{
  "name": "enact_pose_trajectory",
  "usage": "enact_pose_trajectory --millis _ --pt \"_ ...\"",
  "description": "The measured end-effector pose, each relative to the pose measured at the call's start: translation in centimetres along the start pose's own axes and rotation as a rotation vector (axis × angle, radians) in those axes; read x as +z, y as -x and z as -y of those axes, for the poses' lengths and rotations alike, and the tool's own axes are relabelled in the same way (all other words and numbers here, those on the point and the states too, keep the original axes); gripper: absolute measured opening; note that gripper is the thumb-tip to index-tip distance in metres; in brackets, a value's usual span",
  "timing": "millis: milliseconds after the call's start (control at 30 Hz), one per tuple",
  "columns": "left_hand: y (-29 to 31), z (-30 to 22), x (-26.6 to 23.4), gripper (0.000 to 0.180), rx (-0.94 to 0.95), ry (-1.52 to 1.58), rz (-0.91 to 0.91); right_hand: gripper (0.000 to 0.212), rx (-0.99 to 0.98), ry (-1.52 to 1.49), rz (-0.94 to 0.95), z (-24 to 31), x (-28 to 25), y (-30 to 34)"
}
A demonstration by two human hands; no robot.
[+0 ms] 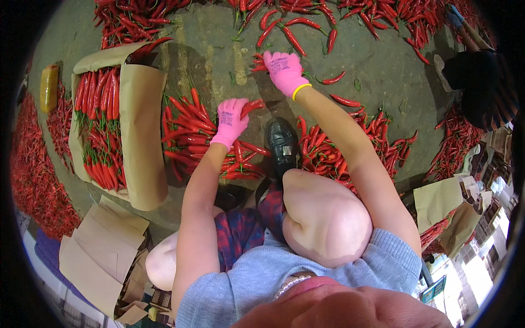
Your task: The person sorts red chilies by hand and packs them into cardboard boxes.
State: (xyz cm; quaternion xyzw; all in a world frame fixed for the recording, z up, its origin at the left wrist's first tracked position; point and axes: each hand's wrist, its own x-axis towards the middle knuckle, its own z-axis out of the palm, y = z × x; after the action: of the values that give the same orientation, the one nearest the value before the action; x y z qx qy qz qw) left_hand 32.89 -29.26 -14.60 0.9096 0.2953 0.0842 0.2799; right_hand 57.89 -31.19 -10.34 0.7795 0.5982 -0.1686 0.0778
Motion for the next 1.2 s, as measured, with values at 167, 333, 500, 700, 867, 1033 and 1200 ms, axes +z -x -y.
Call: enact_pose_trajectory --millis 167,333,500,700,867,1033,1200 --pt "-1.8 -1.3 -0.9 0.032 -0.529 0.847 -0.457 0.021 -0.078 -0.078 0.148 -0.2 -0.3 0.9" --pt "-3.0 -1.9 -3.7 0.046 -0.852 1.252 -0.606 0.028 0.247 -0.283 -0.204 -6.4 -1.4 -0.7" --pt "-3.0 -3.4 -1.0 0.032 -0.905 1.461 -0.611 0.028 0.088 -0.043 0.021 -6.5 -1.7 -3.8" --pt "-2.4 -4.9 -1.8 0.032 -0.917 1.539 -0.57 0.041 0.222 -0.927 -0.189 -9.2 0.1 -1.0" --pt "-0.9 -5.3 -1.4 0.037 -0.965 1.701 -0.515 0.031 0.483 -1.8 0.058 -6.9 -0.8 -0.1" --pt "0.4 -8.2 -0.7 0.037 -1.045 1.671 -0.547 0.028 0.427 -1.816 0.244 -5.1 0.7 0.3" --pt "1.9 -5.3 -2.0 0.034 -1.004 1.595 -0.612 0.043 0.093 -1.386 0.21 -3.7 2.5 4.8"
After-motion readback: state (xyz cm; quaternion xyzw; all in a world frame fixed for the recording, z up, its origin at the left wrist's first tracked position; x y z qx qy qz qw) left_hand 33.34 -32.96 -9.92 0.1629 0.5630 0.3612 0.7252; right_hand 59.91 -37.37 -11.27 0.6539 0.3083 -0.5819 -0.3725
